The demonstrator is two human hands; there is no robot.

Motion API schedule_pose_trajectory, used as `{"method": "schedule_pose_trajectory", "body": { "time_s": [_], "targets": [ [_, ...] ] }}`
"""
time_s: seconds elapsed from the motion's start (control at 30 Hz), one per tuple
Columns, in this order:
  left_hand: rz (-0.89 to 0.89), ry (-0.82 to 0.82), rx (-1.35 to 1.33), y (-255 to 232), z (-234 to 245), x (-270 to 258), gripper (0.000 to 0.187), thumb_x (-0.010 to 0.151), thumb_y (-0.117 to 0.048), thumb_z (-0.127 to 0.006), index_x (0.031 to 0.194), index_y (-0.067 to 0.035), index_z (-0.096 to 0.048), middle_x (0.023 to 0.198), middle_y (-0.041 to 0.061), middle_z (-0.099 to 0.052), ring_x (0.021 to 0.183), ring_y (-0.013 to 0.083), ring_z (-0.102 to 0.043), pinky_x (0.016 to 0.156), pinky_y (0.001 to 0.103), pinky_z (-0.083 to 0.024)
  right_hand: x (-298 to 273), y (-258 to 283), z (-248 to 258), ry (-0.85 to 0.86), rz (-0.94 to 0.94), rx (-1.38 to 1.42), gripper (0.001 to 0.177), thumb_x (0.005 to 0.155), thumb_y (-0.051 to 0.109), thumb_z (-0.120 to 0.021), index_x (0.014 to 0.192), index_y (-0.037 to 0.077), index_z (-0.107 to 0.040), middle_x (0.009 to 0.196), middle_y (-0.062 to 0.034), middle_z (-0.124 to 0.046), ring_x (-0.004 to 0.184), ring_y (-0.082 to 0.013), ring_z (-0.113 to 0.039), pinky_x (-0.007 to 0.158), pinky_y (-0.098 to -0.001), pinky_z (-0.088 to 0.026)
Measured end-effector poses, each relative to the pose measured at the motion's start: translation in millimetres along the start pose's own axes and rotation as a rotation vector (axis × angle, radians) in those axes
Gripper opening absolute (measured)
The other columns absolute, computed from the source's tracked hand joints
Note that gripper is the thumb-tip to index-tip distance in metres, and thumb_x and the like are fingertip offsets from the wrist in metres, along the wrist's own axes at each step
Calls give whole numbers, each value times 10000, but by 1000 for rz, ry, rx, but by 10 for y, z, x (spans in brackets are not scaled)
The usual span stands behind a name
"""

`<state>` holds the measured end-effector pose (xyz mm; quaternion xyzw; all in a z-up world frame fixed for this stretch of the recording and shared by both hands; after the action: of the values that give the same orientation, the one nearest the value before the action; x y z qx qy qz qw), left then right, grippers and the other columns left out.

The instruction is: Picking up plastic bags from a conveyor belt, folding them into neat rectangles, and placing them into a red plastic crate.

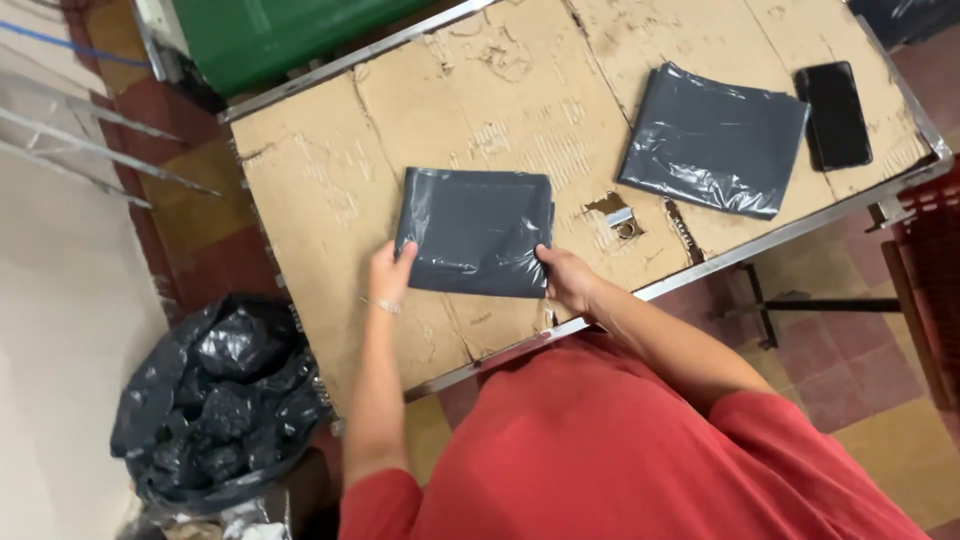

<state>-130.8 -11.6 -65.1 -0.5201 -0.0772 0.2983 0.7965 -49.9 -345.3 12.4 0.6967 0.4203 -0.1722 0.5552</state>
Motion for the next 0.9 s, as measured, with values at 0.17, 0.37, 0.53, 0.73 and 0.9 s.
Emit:
{"method": "schedule_pose_trajectory", "body": {
  "time_s": [0.17, 0.37, 0.53, 0.73, 0.9],
  "targets": [
    [-502, -477, 835, -132, -176, -218, 363, 984, -579, -644, 888, -230, -613, 810, -52, -623, 633, 168, -679, 549, 318, -553, 374, -167, 190, -36, -62, 47, 465, 1029, 389, -609, 1406, 135, -511, 1057, -71, -495, 738, -203, -708, 437, -320, -615],
    [-156, -455, 930, -531, -167, -134, 490, 884, -657, -658, 1028, -202, -548, 936, 38, -634, 720, 298, -718, 623, 438, -593, 261, -31, 246, -61, -25, -236, 483, 1019, 410, -609, 1386, 99, -573, 1151, -120, -638, 894, -226, -688, 559, -324, -642],
    [-493, -207, 817, -1043, -221, -302, 278, 1042, -386, -555, 1048, -108, -564, 937, 75, -575, 774, 339, -689, 651, 439, -579, 108, -205, 619, 23, 260, -249, 467, 927, 138, -721, 1306, -8, -492, 1085, -158, -649, 918, -222, -683, 658, -342, -675],
    [-1228, -320, 586, -2506, -364, -1255, 296, 1029, -425, -553, 1037, -132, -599, 1048, 2, -687, 804, 199, -682, 683, 329, -536, 12, 118, 1243, 35, 705, -263, 743, 824, 48, -637, 1508, -74, -374, 1395, -309, -491, 1364, -367, -446, 1104, -559, -456],
    [-940, -294, 147, -3371, -1433, -905, 203, 1033, -255, -553, 1082, -63, -597, 964, 113, -642, 819, 349, -667, 733, 381, -545, -309, 1004, 2334, -427, 737, -245, 269, 753, 60, -715, 860, -8, -478, 825, -126, -436, 772, -240, -455, 660, -437, -370]
  ]
}}
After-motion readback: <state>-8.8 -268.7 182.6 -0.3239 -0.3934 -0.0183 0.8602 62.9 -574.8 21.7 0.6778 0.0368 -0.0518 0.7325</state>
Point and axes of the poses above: each hand's wrist, its own x-axis towards the middle knuckle, its own z-axis out of the back of the hand, y = z × x, the point moved 1 cm from there along x, towards the middle knuckle
